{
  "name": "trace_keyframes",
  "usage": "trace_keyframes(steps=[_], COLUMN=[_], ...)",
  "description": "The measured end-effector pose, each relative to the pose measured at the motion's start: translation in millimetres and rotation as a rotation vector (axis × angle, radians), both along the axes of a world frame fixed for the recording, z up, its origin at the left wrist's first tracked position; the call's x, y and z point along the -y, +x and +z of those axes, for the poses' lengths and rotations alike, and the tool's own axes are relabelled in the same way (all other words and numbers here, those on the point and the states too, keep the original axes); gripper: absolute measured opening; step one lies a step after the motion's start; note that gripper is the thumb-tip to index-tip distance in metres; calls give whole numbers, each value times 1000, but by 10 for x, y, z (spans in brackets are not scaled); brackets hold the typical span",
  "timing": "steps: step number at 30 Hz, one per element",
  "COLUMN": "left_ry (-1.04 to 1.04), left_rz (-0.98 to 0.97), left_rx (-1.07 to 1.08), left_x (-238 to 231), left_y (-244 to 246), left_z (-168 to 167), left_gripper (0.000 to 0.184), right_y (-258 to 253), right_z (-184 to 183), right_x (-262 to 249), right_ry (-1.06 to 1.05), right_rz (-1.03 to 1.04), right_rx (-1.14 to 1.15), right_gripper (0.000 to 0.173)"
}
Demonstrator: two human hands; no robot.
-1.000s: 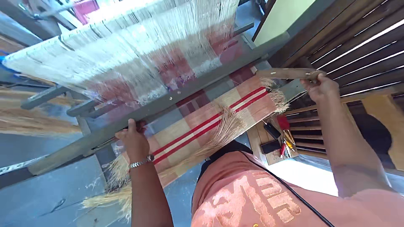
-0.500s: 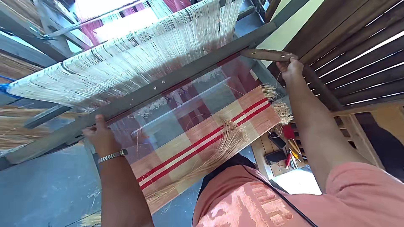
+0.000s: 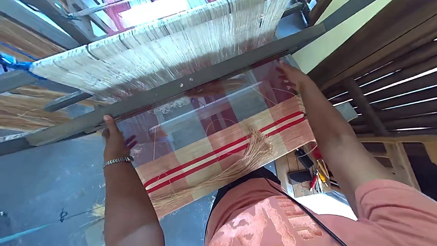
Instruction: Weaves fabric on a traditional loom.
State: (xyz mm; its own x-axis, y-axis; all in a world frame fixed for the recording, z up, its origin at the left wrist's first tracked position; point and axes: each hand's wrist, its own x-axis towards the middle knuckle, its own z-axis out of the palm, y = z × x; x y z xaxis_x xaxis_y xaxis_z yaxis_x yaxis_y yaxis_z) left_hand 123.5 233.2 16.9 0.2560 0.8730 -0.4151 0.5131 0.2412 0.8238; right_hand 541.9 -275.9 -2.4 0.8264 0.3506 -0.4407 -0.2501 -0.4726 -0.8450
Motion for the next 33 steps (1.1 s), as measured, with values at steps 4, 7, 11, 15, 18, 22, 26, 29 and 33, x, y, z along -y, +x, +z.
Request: trace_keyframes(steps=[4,7,11,15,18,22,26,29,33], left_ry=[-101,-55,124,142,-31,-270,-327,-163,10], left_rz=[-65,-55,-55,-178,-344,-484,-507,-440,-238], left_rx=[101,137,79,134,267,370,406,342,266], left_x=[-50,-152,-245,-294,-356,-464,-515,-528,-584], left_y=[61,23,-68,-82,-51,18,34,-105,-670], left_z=[24,-28,-87,-70,-127,-246,-311,-289,-241], left_gripper=[94,91,89,77,74,82,85,75,59], right_y=[42,-152,-474,-828,-947,-974,-959,-957,-925], right_z=[-69,-134,-231,-222,-258,-262,-259,-297,-360], right_x=[125,153,393,583,636,559,520,565,629], right_ry=[-70,-176,-334,-445,-430,-460,-500,-545,-561], right_rz=[29,79,95,72,50,34,45,69,91], right_rx=[84,147,312,404,437,437,470,490,537], right_gripper=[78,75,62,58,56,56,53,53,53])
